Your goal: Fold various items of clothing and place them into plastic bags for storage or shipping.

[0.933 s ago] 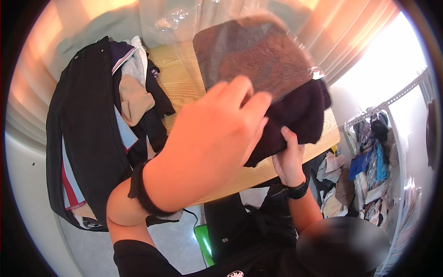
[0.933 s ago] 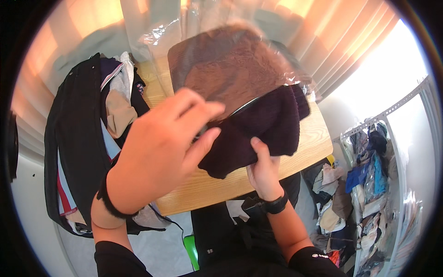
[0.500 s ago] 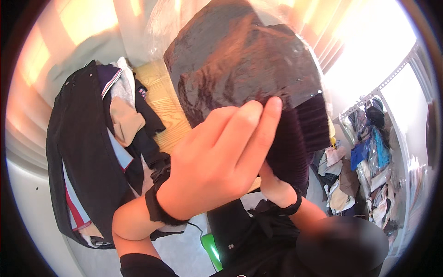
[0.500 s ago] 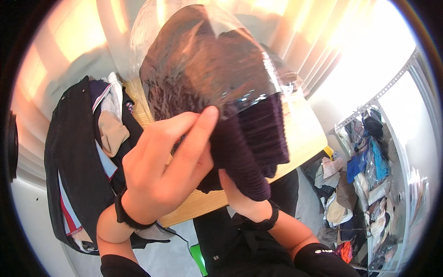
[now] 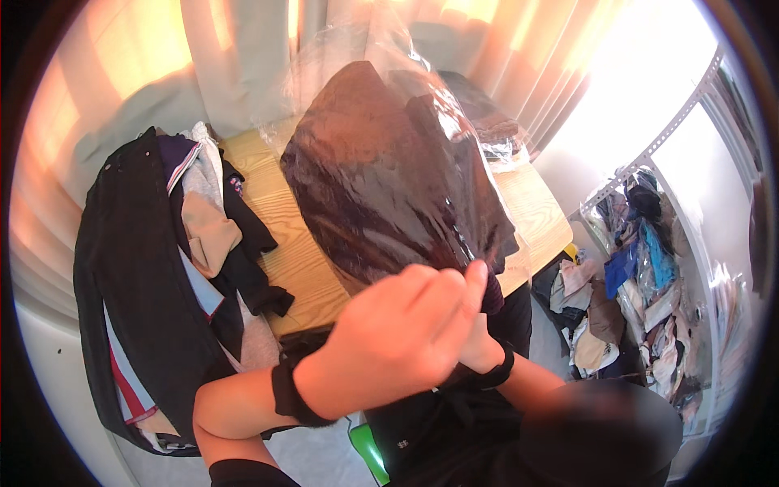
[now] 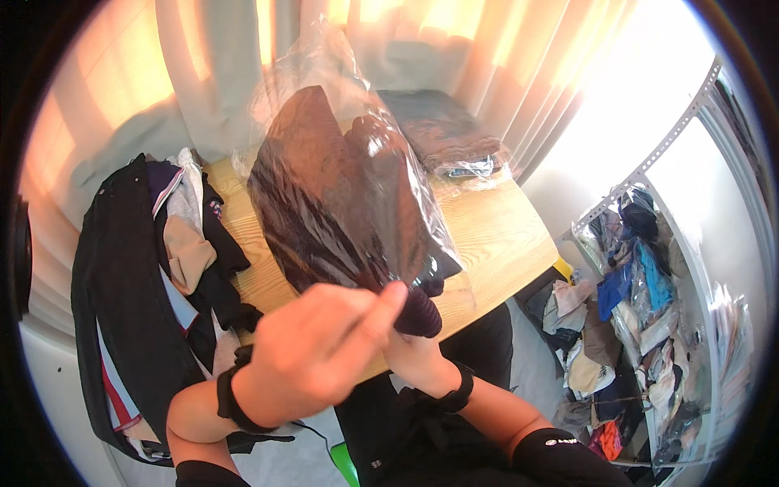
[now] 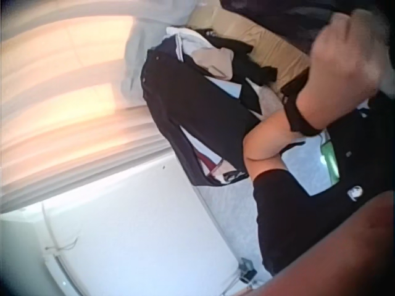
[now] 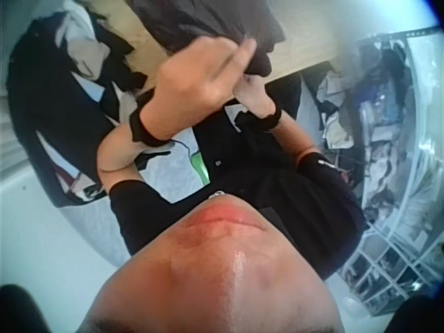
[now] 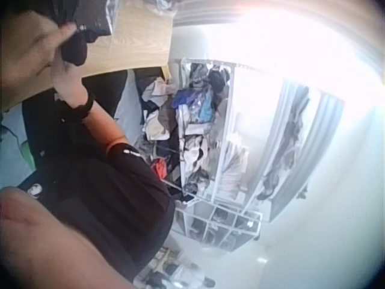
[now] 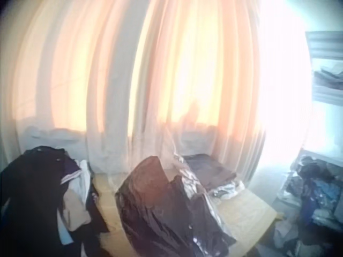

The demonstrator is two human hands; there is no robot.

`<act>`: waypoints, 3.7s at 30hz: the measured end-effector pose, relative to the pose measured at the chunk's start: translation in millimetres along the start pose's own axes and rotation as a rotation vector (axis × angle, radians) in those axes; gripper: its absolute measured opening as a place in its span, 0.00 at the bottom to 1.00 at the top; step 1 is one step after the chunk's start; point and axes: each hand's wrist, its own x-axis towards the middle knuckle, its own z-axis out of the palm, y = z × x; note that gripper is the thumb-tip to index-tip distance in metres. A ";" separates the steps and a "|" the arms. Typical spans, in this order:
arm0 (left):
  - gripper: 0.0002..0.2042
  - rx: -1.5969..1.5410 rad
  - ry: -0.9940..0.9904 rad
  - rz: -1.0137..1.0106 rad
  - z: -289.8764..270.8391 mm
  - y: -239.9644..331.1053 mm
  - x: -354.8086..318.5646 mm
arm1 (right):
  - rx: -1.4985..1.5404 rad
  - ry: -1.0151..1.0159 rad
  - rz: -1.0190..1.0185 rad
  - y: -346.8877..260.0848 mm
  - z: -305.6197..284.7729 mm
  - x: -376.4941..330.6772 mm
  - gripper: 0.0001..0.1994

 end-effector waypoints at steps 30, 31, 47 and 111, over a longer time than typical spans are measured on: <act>0.18 -0.223 -0.508 -0.238 75.6 -12.5 -47.3 | 0.186 0.516 0.656 66.1 -272.4 291.9 0.22; 0.17 -0.227 -0.567 -0.252 76.3 -14.6 -48.8 | 0.185 0.507 0.657 69.4 -273.2 297.8 0.22; 0.25 -0.130 -0.987 -0.349 80.6 -15.2 -60.9 | 0.067 0.313 0.329 110.4 -312.2 302.5 0.14; 0.11 0.552 0.621 -1.101 -139.4 -190.9 -133.2 | 0.190 0.162 0.091 142.4 -102.2 190.3 0.13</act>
